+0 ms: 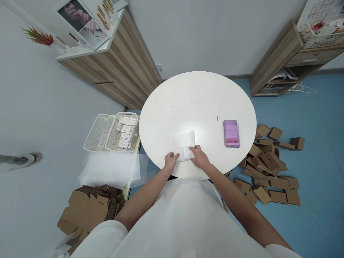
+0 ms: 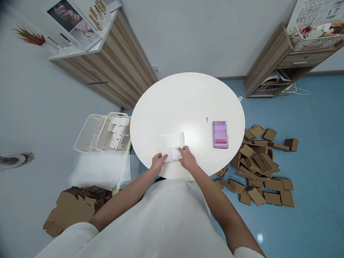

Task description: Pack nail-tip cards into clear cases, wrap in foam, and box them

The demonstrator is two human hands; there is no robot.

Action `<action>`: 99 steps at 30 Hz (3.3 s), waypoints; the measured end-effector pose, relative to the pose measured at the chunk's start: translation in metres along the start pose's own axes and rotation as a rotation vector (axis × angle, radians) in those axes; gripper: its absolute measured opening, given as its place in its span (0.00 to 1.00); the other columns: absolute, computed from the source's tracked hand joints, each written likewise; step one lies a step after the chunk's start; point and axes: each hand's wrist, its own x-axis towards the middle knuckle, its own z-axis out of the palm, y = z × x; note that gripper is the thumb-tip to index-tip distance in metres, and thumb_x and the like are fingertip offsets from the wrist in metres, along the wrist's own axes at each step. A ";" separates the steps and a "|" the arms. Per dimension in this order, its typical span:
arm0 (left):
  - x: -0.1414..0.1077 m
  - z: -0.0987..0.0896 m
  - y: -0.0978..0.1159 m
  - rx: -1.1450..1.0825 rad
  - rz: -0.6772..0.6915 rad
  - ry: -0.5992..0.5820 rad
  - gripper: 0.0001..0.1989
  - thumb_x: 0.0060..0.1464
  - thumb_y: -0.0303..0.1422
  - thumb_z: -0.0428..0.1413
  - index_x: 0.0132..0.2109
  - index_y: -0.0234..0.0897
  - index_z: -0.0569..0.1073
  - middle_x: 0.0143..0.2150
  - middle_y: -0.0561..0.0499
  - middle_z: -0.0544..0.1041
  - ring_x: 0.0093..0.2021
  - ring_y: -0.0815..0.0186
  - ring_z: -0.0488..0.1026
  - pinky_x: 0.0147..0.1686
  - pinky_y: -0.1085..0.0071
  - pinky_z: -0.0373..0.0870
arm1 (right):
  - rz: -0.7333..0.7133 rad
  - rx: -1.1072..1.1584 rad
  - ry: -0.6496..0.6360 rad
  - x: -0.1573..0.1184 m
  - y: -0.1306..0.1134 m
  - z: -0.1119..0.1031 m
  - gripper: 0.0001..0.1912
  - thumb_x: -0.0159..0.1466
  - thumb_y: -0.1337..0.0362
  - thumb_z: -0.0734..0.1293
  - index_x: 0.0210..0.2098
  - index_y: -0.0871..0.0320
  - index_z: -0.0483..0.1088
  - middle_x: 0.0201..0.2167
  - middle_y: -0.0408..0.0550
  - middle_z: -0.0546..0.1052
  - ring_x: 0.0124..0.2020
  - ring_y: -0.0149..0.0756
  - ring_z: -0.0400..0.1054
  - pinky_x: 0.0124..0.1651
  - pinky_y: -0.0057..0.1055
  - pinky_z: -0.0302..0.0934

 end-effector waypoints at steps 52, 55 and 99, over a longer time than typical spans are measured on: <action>0.017 -0.008 0.012 0.872 0.791 -0.446 0.31 0.49 0.37 0.53 0.59 0.38 0.54 0.64 0.44 0.51 0.64 0.57 0.43 0.59 0.58 0.43 | -0.392 -0.104 0.002 -0.002 0.009 0.015 0.34 0.59 0.65 0.60 0.61 0.61 0.44 0.63 0.56 0.48 0.64 0.44 0.38 0.60 0.46 0.44; 0.023 -0.005 0.012 0.768 0.777 -0.424 0.32 0.44 0.31 0.54 0.58 0.35 0.55 0.61 0.43 0.55 0.62 0.58 0.48 0.58 0.60 0.48 | -0.366 -0.068 -0.004 0.001 0.008 0.015 0.35 0.57 0.68 0.61 0.61 0.61 0.44 0.62 0.56 0.49 0.64 0.42 0.38 0.58 0.42 0.50; 0.033 0.007 0.025 0.263 -0.001 -0.042 0.24 0.47 0.39 0.54 0.51 0.36 0.61 0.44 0.45 0.67 0.35 0.67 0.67 0.37 0.69 0.65 | 0.321 0.302 0.222 0.036 -0.013 -0.005 0.30 0.58 0.51 0.57 0.57 0.53 0.50 0.50 0.52 0.61 0.45 0.42 0.63 0.39 0.36 0.60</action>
